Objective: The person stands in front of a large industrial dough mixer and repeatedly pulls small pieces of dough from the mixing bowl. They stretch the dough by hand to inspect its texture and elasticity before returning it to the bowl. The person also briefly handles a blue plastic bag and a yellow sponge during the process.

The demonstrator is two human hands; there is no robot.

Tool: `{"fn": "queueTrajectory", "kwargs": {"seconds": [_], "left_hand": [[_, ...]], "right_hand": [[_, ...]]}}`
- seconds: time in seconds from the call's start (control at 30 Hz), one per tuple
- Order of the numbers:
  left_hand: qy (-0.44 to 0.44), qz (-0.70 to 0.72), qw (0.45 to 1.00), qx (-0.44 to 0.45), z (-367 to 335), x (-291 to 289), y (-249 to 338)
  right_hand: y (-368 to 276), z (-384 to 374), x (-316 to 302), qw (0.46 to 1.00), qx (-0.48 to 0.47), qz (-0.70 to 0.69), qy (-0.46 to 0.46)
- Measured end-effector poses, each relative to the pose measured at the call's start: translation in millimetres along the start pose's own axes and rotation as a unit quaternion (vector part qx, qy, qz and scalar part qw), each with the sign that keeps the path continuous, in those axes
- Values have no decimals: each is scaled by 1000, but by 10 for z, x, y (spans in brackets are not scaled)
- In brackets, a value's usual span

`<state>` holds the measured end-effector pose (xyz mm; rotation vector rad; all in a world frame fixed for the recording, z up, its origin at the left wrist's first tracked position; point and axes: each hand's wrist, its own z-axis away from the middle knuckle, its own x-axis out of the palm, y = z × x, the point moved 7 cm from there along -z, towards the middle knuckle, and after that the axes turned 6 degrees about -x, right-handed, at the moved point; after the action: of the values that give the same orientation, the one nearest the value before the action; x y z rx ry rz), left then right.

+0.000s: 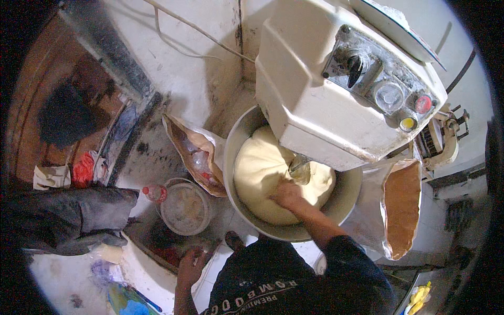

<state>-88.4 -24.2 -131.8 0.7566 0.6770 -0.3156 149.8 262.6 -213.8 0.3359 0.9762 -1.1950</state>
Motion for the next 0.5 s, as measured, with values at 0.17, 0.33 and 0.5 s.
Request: {"fn": "queueTrajectory", "kwargs": {"seconds": [0.17, 0.33, 0.5], "left_hand": [[-1, 40, 999, -10, 1, 43, -122], [4, 53, 999, 6, -1, 150, -192], [-29, 38, 998, -32, -13, 105, 33]], "right_hand": [[-368, -421, 463, 994, -17, 105, -24], [191, -760, 1177, 986, -35, 162, 21], [553, -176, 1109, 952, -152, 259, -55]]}}
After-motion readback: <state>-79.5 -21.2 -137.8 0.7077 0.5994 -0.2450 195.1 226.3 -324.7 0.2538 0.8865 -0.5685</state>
